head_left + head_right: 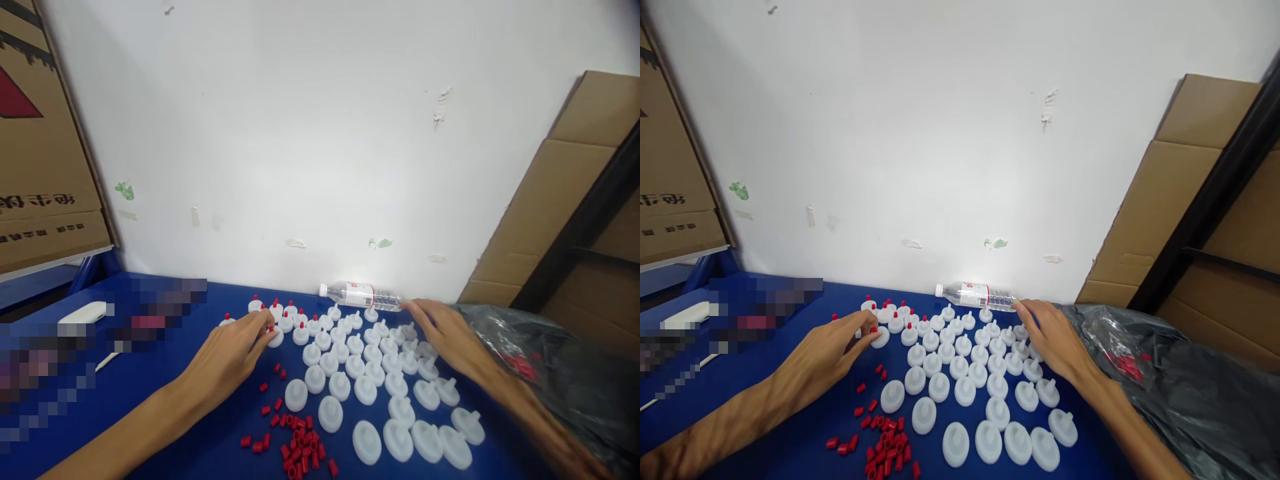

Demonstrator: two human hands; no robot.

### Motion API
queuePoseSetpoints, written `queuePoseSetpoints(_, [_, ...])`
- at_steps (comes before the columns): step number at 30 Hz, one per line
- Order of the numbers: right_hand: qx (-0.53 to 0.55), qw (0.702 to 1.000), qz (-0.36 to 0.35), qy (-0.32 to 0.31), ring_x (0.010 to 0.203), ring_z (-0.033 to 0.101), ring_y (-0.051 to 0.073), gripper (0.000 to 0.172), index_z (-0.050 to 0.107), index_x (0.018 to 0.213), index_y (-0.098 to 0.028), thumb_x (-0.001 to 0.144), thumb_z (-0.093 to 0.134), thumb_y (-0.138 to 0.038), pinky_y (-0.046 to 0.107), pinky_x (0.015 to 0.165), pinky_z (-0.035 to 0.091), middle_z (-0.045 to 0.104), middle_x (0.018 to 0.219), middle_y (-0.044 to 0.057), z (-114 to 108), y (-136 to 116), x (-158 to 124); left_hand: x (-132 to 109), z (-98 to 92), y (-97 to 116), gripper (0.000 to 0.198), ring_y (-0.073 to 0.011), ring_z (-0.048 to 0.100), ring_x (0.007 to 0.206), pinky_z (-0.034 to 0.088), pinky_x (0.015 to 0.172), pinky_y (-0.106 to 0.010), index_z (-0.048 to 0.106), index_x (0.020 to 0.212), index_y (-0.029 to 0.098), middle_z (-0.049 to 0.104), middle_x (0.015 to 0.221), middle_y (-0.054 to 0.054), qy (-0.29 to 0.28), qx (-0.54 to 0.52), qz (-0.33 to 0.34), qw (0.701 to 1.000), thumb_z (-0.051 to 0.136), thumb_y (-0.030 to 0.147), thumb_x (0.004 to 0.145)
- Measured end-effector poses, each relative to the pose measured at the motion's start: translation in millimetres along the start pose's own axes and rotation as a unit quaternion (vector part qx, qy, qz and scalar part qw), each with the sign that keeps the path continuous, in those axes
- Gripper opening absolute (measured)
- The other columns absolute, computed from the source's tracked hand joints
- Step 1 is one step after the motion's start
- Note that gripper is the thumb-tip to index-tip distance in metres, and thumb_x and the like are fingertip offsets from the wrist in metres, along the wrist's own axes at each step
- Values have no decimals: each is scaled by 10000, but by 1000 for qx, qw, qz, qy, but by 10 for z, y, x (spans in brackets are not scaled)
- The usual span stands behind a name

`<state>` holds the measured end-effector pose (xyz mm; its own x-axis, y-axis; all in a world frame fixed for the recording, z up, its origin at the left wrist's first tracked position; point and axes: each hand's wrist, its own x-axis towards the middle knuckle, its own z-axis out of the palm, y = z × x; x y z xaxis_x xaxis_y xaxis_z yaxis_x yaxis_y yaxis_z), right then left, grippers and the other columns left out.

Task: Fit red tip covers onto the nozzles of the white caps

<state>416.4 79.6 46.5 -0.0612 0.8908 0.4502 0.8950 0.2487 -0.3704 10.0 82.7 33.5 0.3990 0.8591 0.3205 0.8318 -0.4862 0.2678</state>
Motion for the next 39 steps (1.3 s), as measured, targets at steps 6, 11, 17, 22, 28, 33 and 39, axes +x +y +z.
queuePoseSetpoints(6, [-9,968,-243,57,1158,668,274,463,553,1376,-252,991,572,-508,488,1005,513,722,1260,78,-14,-1047,-359,-273,-1,493,202,-114,632,527,403,505,-236,517,967,267,655,684,93,75,-122,94,985,417,412,1065])
queuePoseSetpoints(11, [46,918,-384,90,830,728,174,268,629,1162,-166,1003,591,-377,365,950,511,786,979,37,236,-1593,-621,-431,75,740,289,-110,615,532,415,485,-240,473,850,254,661,745,33,120,-68,257,956,303,284,1080])
queuePoseSetpoints(17, [22,926,-368,84,758,683,191,184,651,1111,-146,980,614,-272,392,808,535,760,903,44,266,-1528,-618,-363,112,706,292,-128,550,502,401,478,-274,472,813,260,626,689,21,60,-90,271,957,292,204,1036])
queuePoseSetpoints(22, [-57,951,-263,150,1000,704,260,314,639,1266,-186,991,613,-336,417,872,550,759,1111,106,0,-856,-335,-256,-107,448,394,-147,431,510,371,519,-296,352,691,254,464,585,39,112,-112,49,986,245,304,1067])
queuePoseSetpoints(28, [-93,988,76,97,762,727,261,290,661,1147,-264,934,543,-421,358,704,517,772,865,31,-199,61,-48,-116,-45,164,303,-210,564,790,395,641,-330,548,831,234,608,829,-27,29,45,45,998,368,369,1033])
queuePoseSetpoints(33, [-96,988,106,51,756,715,259,346,726,1003,-243,873,556,-515,357,716,515,771,889,54,-123,356,-49,-113,9,145,241,-249,594,990,471,729,-350,618,1016,248,643,1053,-62,-15,54,35,998,406,364,1024])
queuePoseSetpoints(39, [-85,990,107,-20,786,728,288,415,805,968,-234,849,587,-567,375,709,536,792,893,81,-42,622,-68,25,-237,-82,342,-347,587,1067,475,697,-390,575,1140,188,639,1060,-126,42,187,-91,977,324,395,1034])
